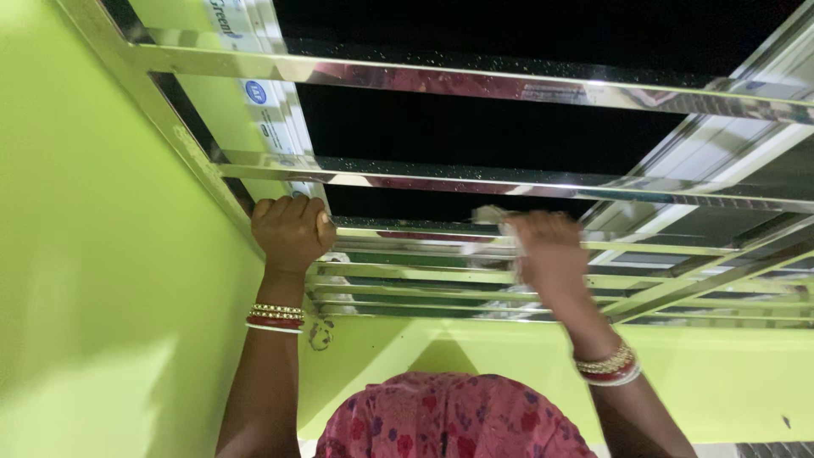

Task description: The person wipes the metal bars of a window grille using a cloth, reaching between and around the bars to clean the surfaces.

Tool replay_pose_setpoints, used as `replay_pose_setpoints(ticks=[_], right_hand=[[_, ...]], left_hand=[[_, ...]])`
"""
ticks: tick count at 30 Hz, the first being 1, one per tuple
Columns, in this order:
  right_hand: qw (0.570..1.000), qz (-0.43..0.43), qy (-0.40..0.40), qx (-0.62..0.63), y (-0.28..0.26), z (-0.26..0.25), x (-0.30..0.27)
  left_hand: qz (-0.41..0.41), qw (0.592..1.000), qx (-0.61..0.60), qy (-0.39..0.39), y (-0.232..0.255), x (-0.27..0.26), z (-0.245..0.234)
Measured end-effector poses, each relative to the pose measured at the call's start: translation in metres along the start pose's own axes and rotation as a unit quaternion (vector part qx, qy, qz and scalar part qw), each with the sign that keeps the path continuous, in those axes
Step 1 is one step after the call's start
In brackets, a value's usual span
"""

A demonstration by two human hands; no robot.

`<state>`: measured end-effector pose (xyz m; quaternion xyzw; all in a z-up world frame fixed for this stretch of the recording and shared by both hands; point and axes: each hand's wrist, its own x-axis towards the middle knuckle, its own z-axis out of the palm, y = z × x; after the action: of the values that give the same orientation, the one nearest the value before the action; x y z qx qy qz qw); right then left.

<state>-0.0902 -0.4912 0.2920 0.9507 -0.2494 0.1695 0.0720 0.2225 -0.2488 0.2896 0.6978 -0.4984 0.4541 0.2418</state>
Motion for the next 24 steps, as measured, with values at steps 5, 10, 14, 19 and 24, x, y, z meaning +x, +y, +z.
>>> replay_pose_setpoints(ticks=[5,10,14,19,24], right_hand=[[0.982,0.037,0.170,-0.071,0.137,0.013,-0.069],[0.973,0.126,0.150,-0.120,0.200,0.042,-0.099],[0.977,0.041,0.208,-0.025,0.153,0.039,-0.077],[0.983,-0.011,0.178,-0.041,0.028,0.037,-0.024],[0.992,-0.074,0.073,-0.073,-0.094,0.029,0.029]], left_hand=[[-0.002,1.000,-0.008,-0.002,0.002,-0.003,0.002],[0.000,1.000,0.004,0.002,0.003,-0.004,0.004],[-0.002,1.000,0.003,-0.010,0.004,-0.003,0.001],[-0.004,1.000,0.015,-0.008,0.003,-0.003,0.006],[0.005,1.000,0.017,0.012,0.003,-0.002,0.003]])
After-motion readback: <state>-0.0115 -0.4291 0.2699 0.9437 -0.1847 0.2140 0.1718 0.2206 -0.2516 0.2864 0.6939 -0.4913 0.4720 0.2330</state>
